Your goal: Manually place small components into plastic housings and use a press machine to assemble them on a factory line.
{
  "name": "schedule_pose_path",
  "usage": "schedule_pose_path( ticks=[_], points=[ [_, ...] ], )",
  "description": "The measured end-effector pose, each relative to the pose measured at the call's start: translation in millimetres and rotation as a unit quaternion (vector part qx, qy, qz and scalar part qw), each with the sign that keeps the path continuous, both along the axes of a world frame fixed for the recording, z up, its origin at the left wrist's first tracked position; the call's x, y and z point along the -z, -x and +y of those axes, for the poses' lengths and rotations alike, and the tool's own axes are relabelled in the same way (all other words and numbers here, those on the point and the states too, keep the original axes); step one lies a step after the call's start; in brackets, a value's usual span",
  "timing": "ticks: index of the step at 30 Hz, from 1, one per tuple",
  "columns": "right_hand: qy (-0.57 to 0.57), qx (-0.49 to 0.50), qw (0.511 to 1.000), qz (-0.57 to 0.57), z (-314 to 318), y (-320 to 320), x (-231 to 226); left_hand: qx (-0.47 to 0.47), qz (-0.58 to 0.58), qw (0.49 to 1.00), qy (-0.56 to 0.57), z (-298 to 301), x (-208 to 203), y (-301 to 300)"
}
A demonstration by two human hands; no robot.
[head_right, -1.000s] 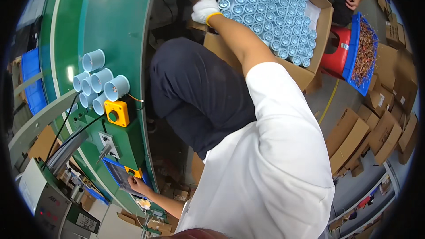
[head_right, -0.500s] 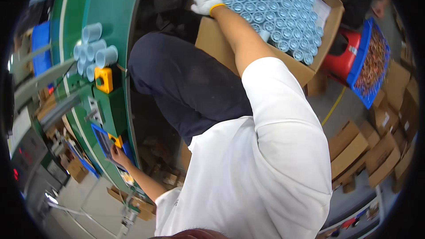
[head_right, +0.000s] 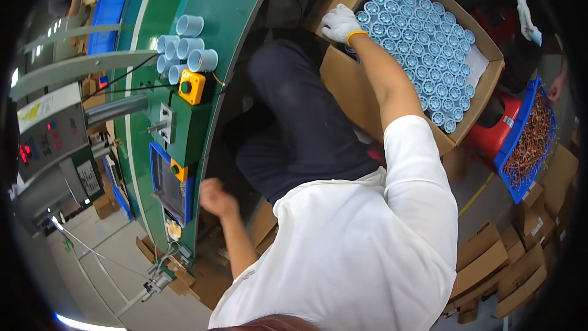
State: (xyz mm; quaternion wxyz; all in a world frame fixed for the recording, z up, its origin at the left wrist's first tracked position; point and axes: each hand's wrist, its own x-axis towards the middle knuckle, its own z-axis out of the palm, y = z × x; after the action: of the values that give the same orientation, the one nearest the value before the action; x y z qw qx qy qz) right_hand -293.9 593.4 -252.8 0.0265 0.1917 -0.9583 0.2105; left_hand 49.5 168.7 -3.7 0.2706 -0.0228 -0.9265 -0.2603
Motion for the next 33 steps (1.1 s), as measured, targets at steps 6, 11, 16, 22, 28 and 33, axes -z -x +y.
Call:
schedule_pose_path(
  ticks=[6,11,16,22,28,33],
  points=[
    [0.046,0.027,0.996,0.067,4,3,6,0.161,-0.238,0.934,-0.213,143,129,196],
    [0.055,0.045,0.995,0.068,-1,11,3,0.067,-0.34,0.911,-0.223,177,270,383],
    [0.165,0.097,0.97,0.147,16,5,17,0.05,-0.382,0.903,-0.192,184,391,505],
    [0.283,0.176,0.935,0.12,1,12,27,-0.2,-0.463,0.83,-0.236,135,500,558],
    [0.29,0.146,0.944,0.068,7,18,29,0.015,-0.479,0.877,0.018,95,613,648],
    [0.332,0.173,0.926,0.048,6,20,16,0.166,-0.458,0.853,0.187,58,642,716]
  ],
)
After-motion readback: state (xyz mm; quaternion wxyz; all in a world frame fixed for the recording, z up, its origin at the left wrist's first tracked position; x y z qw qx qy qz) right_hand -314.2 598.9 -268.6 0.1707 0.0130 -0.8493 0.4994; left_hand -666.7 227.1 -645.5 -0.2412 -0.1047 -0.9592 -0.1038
